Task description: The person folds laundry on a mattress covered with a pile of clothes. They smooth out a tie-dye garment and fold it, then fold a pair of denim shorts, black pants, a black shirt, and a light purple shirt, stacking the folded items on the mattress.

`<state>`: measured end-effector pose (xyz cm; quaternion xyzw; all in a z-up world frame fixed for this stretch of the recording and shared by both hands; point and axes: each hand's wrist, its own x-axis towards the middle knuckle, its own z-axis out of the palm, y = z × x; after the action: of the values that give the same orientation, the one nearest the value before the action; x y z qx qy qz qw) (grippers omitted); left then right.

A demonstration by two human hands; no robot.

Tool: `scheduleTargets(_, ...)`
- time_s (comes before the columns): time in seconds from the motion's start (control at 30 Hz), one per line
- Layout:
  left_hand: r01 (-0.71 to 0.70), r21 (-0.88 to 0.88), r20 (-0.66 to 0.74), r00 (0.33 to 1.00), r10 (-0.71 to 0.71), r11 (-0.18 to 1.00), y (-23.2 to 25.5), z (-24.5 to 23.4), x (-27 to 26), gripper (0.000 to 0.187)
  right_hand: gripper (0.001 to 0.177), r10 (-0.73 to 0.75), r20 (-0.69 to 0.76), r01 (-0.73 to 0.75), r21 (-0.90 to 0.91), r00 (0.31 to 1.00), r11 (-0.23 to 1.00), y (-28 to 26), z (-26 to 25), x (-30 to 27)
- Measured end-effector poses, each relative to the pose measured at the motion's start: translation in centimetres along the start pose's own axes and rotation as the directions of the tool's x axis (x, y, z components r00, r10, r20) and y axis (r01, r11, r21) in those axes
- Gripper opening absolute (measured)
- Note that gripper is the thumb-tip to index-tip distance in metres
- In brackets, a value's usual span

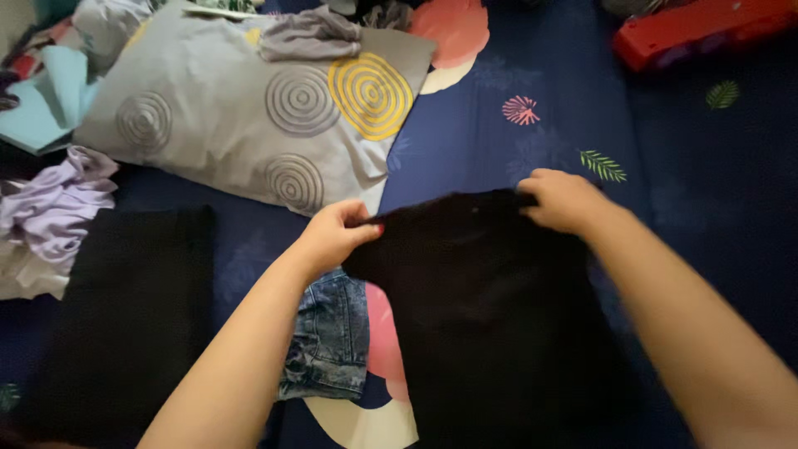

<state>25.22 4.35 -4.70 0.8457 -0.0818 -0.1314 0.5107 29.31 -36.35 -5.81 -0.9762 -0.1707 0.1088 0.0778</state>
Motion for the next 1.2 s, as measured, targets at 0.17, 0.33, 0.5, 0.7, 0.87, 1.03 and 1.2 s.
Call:
scheduleTargets(0.17,-0.111,0.443,-0.094,0.981,0.169,0.890,6.8,-2.4,-1.0,0.029,0.034,0.304,-0.030,-0.303,0.026,0.952,0.953,3.4,-5.8,-3.4)
scheduleTargets(0.33,-0.486,0.573,-0.162,0.723,0.672,0.660,14.0,-4.9,-1.3,0.028,0.019,0.035,-0.616,-0.040,0.006,0.787,0.999,4.5,-13.7,-9.8)
scheduleTargets(0.5,-0.644,0.172,-0.311,0.683,0.661,0.746,21.3,-5.5,-3.6,0.019,0.011,-0.049,-0.898,-0.112,-0.109,0.438,0.988,3.0,-19.2,-15.9)
scheduleTargets(0.7,-0.559,0.176,-0.020,0.821,0.571,0.810,24.3,-0.3,-14.1,0.020,0.027,0.378,-0.698,-0.018,0.464,0.609,0.885,4.9,-16.5,-16.2)
scheduleTargets(0.87,-0.668,0.046,0.450,0.678,0.581,0.743,22.9,13.8,-19.1,0.024,0.043,0.540,-0.304,-0.002,0.870,0.785,0.493,10.4,-8.2,-12.8)
scheduleTargets(1.03,-0.466,-0.037,0.717,0.604,0.348,0.884,17.9,19.7,-20.5,0.024,0.053,0.669,-0.161,-0.329,0.773,0.726,0.543,12.6,-2.2,-14.2)
scheduleTargets(1.2,-0.157,0.256,0.118,0.984,0.131,0.954,9.3,17.6,-15.8,0.028,0.020,0.359,-0.010,-0.329,0.378,0.933,0.865,6.1,-1.5,-18.6)
